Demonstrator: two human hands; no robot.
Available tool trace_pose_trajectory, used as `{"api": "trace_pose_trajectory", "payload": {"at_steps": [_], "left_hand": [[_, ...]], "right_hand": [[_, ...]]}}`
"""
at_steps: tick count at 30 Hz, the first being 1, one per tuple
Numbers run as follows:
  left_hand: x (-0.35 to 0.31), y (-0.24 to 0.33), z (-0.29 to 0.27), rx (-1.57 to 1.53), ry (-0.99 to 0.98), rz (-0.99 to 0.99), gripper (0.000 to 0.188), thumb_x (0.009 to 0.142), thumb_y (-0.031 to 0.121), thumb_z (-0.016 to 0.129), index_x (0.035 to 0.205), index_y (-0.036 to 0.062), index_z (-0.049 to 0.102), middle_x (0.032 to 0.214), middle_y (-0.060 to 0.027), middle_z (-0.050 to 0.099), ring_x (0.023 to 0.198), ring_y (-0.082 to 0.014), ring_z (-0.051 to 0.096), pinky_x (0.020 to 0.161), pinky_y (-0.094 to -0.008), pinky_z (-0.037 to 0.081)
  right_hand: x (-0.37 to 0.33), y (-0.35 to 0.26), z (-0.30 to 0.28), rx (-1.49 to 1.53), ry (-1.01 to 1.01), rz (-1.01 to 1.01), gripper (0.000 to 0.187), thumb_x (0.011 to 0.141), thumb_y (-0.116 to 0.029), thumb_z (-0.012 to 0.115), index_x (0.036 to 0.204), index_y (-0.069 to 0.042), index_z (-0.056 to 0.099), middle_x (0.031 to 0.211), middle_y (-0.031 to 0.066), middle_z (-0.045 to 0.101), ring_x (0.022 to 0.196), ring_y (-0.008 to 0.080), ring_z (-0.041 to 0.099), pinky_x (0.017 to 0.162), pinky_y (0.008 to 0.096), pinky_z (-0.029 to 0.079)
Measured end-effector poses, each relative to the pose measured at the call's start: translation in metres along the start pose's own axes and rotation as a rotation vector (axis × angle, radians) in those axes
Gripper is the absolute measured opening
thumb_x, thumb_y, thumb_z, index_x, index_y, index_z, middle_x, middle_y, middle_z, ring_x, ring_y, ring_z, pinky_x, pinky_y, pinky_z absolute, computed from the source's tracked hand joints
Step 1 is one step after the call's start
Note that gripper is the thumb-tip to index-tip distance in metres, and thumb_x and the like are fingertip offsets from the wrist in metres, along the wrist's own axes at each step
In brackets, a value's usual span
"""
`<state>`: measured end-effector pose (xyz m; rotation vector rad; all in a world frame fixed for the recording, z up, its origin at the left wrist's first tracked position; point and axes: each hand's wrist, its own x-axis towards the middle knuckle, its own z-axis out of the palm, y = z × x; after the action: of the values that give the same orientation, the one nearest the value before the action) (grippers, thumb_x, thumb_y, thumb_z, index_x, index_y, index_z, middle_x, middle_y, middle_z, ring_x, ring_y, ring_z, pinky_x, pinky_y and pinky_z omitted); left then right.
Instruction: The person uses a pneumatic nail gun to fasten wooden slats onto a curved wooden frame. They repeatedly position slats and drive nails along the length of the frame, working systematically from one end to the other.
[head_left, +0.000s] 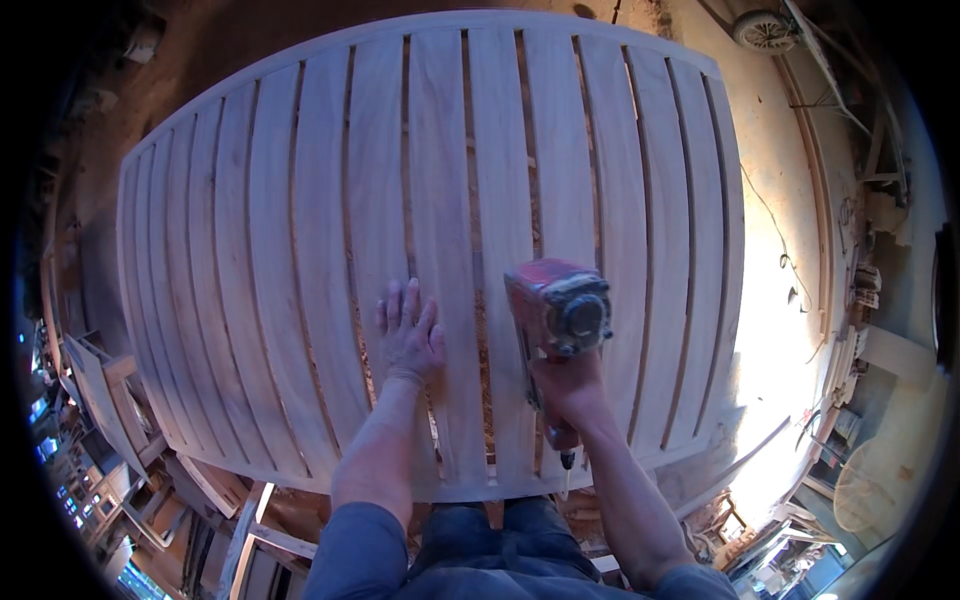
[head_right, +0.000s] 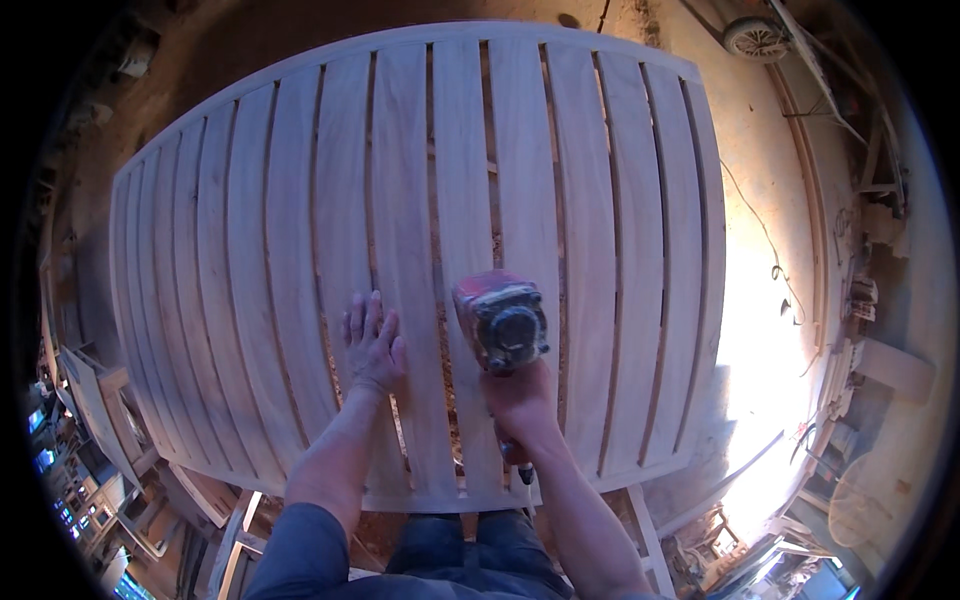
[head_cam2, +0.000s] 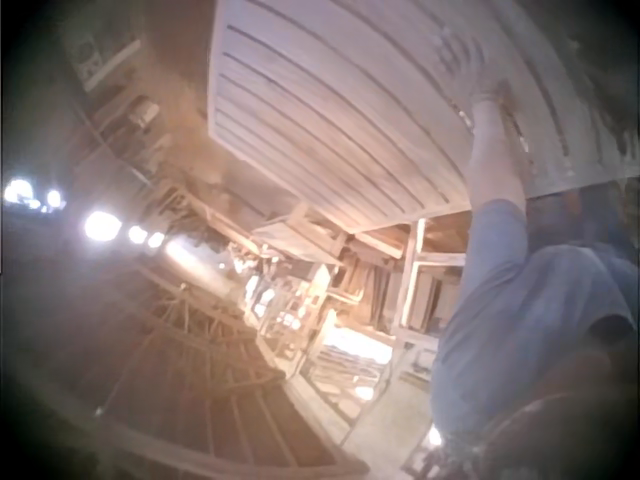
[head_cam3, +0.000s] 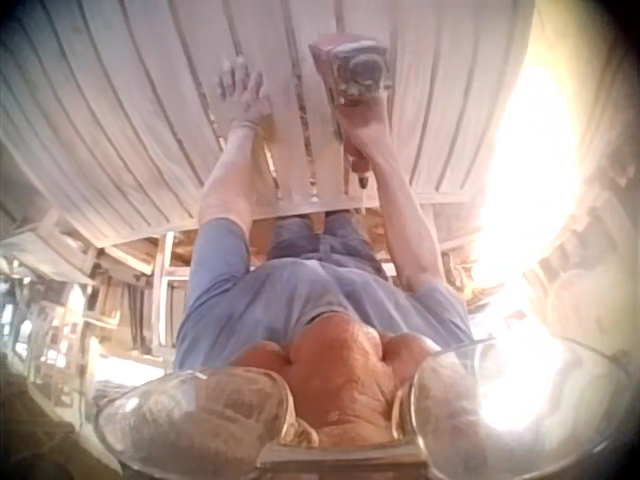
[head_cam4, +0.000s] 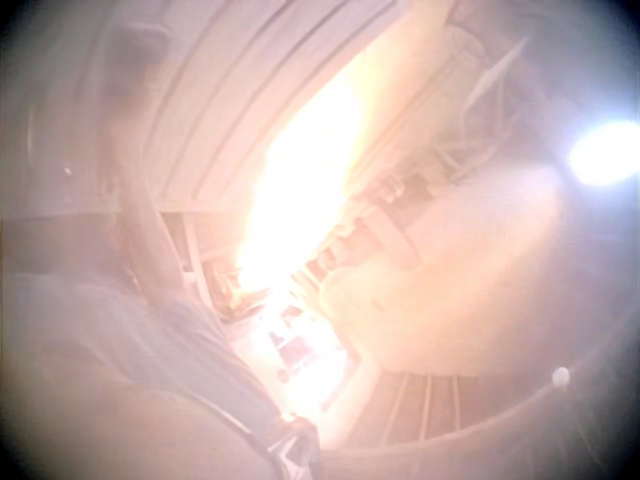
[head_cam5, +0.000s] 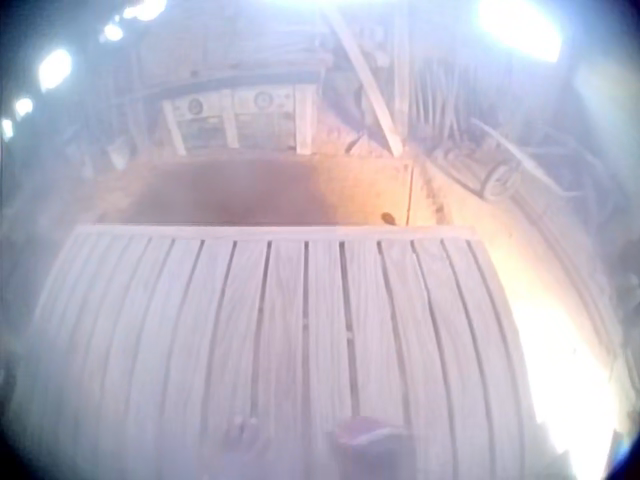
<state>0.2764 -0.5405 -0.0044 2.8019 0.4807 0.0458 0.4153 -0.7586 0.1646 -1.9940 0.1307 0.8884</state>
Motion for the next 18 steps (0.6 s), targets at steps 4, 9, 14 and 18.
{"api": "trace_pose_trajectory", "payload": {"at_steps": [4,9,14,18], "left_hand": [[0.002,0.005,-0.002,-0.002,-0.017,-0.008,0.048,0.092,0.031,0.056,0.135,0.0120,0.067,0.169,-0.0117,0.034,0.161,-0.0363,0.017,0.130,-0.0581,0.010],[0.002,0.002,-0.005,-0.072,0.016,0.006,0.048,0.090,0.026,0.058,0.134,0.0083,0.066,0.167,-0.0173,0.037,0.158,-0.0419,0.021,0.129,-0.0595,0.011],[0.002,0.002,-0.007,-0.091,0.009,-0.020,0.048,0.091,0.030,0.058,0.135,0.0123,0.067,0.168,-0.0120,0.036,0.160,-0.0364,0.019,0.130,-0.0583,0.012],[0.002,0.001,-0.010,-0.103,0.014,-0.033,0.046,0.090,0.028,0.059,0.132,0.0125,0.068,0.167,-0.0110,0.038,0.159,-0.0347,0.022,0.130,-0.0570,0.013]], "right_hand": [[0.017,0.027,0.011,-0.002,0.014,-0.002,0.023,0.086,-0.005,0.068,0.108,0.002,0.068,0.092,0.0111,0.073,0.084,0.0187,0.069,0.072,0.0366,0.053],[0.008,-0.009,0.008,-0.104,-0.021,0.121,0.020,0.089,-0.011,0.067,0.103,0.002,0.070,0.090,0.0139,0.075,0.085,0.0222,0.072,0.074,0.0375,0.054],[0.012,0.005,0.013,-0.170,0.044,-0.054,0.027,0.082,-0.004,0.065,0.108,0.003,0.068,0.088,0.0127,0.072,0.080,0.0202,0.070,0.070,0.0379,0.054],[0.010,0.015,0.013,-0.062,0.118,0.035,0.028,0.075,0.002,0.068,0.103,0.003,0.068,0.082,0.0053,0.066,0.062,0.0135,0.061,0.055,0.0324,0.049]]}}
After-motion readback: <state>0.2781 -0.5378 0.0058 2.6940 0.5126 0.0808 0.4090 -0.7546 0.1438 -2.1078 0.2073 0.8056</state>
